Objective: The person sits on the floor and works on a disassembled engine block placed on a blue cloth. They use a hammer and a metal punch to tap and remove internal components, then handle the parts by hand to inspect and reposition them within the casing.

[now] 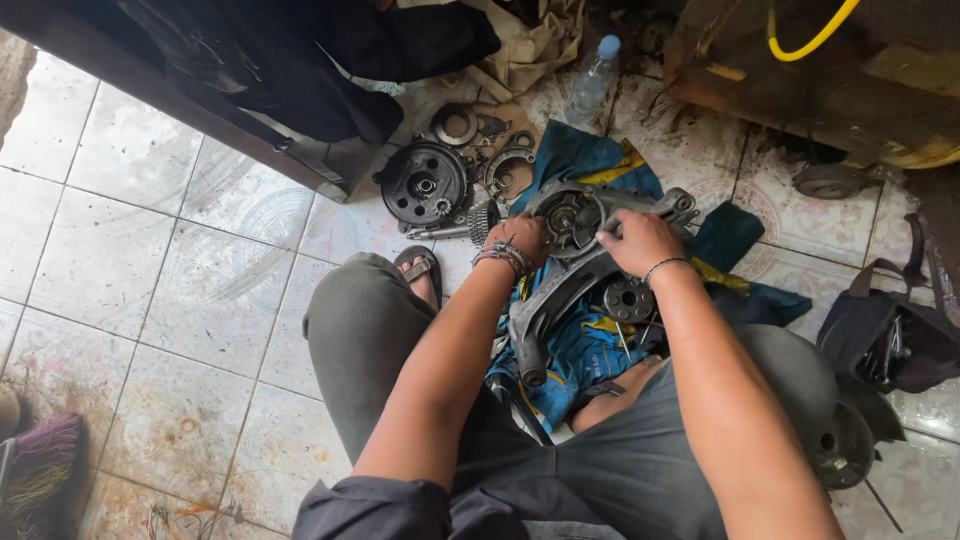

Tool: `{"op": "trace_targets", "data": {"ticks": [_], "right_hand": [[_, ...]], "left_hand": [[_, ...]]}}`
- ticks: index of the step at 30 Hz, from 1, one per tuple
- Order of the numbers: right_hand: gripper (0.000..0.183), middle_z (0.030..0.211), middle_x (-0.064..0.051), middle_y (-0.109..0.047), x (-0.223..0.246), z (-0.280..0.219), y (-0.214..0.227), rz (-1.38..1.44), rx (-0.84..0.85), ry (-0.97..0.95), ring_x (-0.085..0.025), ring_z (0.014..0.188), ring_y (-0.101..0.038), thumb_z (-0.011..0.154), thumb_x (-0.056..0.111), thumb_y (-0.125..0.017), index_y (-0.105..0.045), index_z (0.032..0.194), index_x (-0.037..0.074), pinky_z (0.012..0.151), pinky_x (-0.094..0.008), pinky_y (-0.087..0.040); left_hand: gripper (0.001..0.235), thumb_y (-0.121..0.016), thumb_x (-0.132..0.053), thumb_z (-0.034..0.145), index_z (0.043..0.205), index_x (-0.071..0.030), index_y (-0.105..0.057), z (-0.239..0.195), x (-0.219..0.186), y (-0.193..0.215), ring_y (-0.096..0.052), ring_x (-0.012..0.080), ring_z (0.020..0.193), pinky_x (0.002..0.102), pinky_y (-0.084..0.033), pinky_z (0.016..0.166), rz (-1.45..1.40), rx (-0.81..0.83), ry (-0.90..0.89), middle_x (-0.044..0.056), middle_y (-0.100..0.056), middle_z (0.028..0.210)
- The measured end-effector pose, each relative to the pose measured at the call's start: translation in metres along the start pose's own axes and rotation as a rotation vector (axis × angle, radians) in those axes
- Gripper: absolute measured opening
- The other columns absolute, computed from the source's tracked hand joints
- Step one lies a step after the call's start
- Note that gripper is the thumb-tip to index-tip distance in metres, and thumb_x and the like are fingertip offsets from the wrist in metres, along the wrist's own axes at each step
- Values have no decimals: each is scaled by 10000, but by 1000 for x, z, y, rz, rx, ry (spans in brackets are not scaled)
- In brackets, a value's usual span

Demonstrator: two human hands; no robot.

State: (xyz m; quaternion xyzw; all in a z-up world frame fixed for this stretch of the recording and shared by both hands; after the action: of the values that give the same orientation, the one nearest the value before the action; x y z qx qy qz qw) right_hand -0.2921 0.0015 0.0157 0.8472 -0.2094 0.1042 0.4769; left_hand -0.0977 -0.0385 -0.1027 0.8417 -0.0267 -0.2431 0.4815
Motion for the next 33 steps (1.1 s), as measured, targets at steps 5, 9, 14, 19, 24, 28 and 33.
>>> {"op": "trace_targets", "data": {"ticks": [5,9,14,19,24,28,33], "right_hand": [[356,1131,-227,-753,0,-6,2,26,3,-15,-416,1098,-703,1038,299,-598,-717,1260,47,871,-560,-585],[359,1112,-219,-757,-18,2,-10,13,0,-11,-414,1101,-704,1026,322,-614,-720,1251,63,862,-556,-588],[388,1115,-197,-762,-29,6,-13,-28,29,-4,-415,1127,-694,1008,375,-601,-716,1256,99,896,-574,-574],[386,1111,-204,-764,-20,11,-13,-6,21,2,-422,1135,-691,1015,345,-603,-712,1268,75,911,-580,-566],[436,1122,-173,-768,-14,13,-14,-15,66,-47,-404,1145,-691,997,402,-591,-704,1299,108,926,-570,-570],[425,1134,-147,-775,-12,19,-14,-37,89,-67,-386,1161,-691,984,436,-589,-708,1279,155,943,-554,-573],[428,1156,-181,-753,-2,18,-5,8,83,-76,-391,1128,-700,1030,366,-563,-684,1333,89,898,-554,-582]], "left_hand": [[472,-654,-380,902,1279,-96,-645,21,9,-41,-698,391,1124,507,-607,922,-5,-7,20,183,-656,1268],[463,-601,-322,929,1317,-69,-598,29,17,-60,-683,423,1146,527,-594,937,8,18,11,212,-637,1290],[209,-538,-238,938,1127,-165,-586,43,28,-68,-531,350,1138,448,-426,878,277,-597,-279,152,-523,1228],[496,-451,-148,968,1462,-146,-413,40,15,-30,-472,356,1354,464,-382,1076,281,-636,-309,220,-472,1453],[808,-691,-296,892,1589,-183,-300,96,33,-75,-433,323,1444,503,-348,1171,300,-415,-336,176,-475,1511],[586,-539,-209,898,1470,-172,-416,97,24,-64,-515,289,1360,479,-404,1112,286,-481,-387,128,-558,1394],[355,-494,-212,927,1278,-166,-521,113,23,-71,-588,290,1248,467,-444,1030,285,-617,-456,105,-617,1249]]}}
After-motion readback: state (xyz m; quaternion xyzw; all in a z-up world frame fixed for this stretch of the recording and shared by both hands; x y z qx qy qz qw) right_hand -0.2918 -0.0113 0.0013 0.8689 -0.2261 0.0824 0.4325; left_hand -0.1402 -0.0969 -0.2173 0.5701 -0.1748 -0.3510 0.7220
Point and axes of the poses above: each hand's wrist, its own z-axis towards the middle knuckle, its own y-axis out of the back of the hand, x = y × z, the point moved 1 cm from there along z, towards the middle knuckle
